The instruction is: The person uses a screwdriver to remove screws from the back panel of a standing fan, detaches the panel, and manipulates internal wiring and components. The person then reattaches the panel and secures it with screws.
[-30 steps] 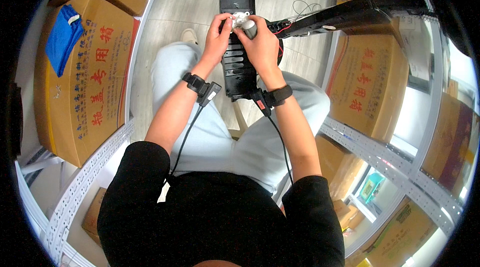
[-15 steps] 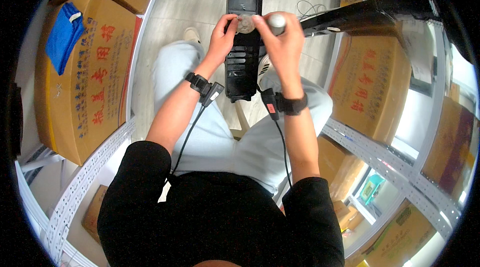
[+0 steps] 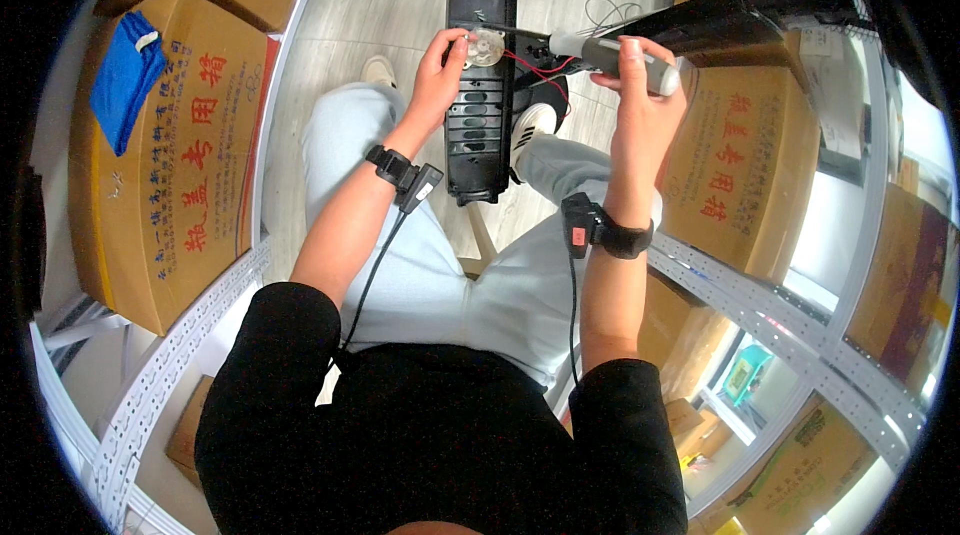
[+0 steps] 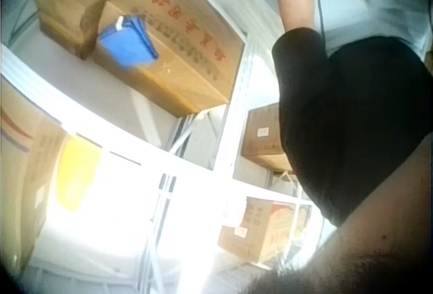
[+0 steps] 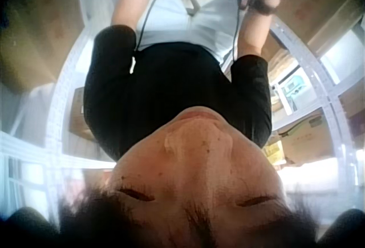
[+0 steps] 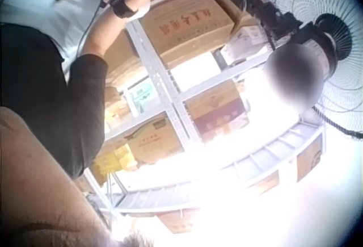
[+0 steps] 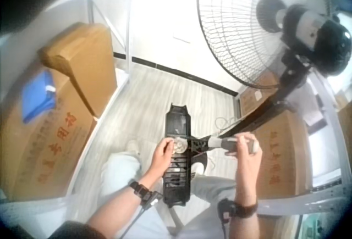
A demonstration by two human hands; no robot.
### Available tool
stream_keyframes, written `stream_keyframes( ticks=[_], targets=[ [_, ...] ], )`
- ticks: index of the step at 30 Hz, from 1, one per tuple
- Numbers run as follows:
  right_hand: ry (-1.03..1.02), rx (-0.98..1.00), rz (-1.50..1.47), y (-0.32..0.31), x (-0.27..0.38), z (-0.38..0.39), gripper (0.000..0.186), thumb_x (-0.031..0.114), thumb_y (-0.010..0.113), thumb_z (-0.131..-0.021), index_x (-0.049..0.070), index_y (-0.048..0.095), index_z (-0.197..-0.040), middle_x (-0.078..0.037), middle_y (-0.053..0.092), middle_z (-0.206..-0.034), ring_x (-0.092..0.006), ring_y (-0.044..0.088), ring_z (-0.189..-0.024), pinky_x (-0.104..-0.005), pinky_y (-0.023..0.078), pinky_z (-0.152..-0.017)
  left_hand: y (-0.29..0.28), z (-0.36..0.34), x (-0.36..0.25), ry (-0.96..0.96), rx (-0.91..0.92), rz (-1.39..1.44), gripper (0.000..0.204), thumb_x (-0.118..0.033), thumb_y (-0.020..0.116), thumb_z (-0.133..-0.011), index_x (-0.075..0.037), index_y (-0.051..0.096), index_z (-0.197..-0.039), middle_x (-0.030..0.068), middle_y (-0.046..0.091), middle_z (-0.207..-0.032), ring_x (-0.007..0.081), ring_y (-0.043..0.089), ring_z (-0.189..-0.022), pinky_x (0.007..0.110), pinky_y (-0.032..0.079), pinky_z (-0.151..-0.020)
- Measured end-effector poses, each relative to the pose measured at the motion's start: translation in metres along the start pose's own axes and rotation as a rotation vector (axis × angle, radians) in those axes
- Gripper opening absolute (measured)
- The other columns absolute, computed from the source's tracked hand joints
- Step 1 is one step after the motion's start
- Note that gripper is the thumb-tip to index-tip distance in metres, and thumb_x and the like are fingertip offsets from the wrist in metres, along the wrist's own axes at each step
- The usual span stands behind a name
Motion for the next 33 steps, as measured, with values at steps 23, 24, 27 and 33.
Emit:
stream_keyframes(
  ticks=[23, 24, 27, 33],
  targets=[
    [-0.012, 0.232, -0.013, 0.008, 0.005, -0.004, 0.035, 0.010, 0.078, -0.086, 0.001, 0.059, -0.114, -0.010, 0.069, -0.102, -0.0126, 0.066, -0.089, -0.0243, 0.053, -0.074, -0.004, 0.000, 0.008, -0.012, -0.007, -0.062, 0.021, -0.022, 0.053, -0.104, -0.007, 0.060, -0.118, -0.0020, 0.059, -0.098, 0.0074, 0.050, -0.091, 0.024, 0.042, -0.083],
    [-0.009, 0.232, 0.048, 0.007, 0.006, -0.003, 0.035, 0.011, 0.079, -0.086, 0.001, 0.059, -0.114, -0.009, 0.070, -0.101, -0.0121, 0.066, -0.086, -0.0238, 0.053, -0.073, -0.004, 0.000, 0.008, -0.014, -0.007, -0.061, 0.022, -0.022, 0.053, -0.104, -0.007, 0.060, -0.118, -0.0020, 0.059, -0.098, 0.0074, 0.050, -0.092, 0.024, 0.042, -0.083],
    [-0.014, 0.131, 0.137, 0.008, 0.006, 0.002, 0.035, 0.015, 0.081, -0.084, 0.000, 0.062, -0.110, -0.008, 0.070, -0.095, -0.0115, 0.066, -0.079, -0.0228, 0.053, -0.071, -0.003, 0.000, 0.007, -0.046, 0.004, -0.041, 0.022, -0.021, 0.052, -0.104, -0.006, 0.059, -0.118, -0.0015, 0.060, -0.100, 0.0076, 0.051, -0.093, 0.024, 0.042, -0.084],
    [-0.041, 0.040, 0.067, 0.007, 0.003, 0.010, 0.034, 0.015, 0.082, -0.084, -0.001, 0.064, -0.108, -0.008, 0.070, -0.094, -0.0114, 0.066, -0.081, -0.0219, 0.052, -0.071, -0.001, 0.000, 0.005, -0.028, -0.012, 0.032, 0.022, -0.021, 0.051, -0.105, -0.007, 0.057, -0.121, 0.0002, 0.060, -0.113, 0.0086, 0.053, -0.102, 0.025, 0.042, -0.091]
  ],
)
Point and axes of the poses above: each hand's wrist, its own z-axis away from the middle knuckle, its own y-axis out of the palm, x = y × z, the point moved 5 cm from there along -z, towards the middle knuckle
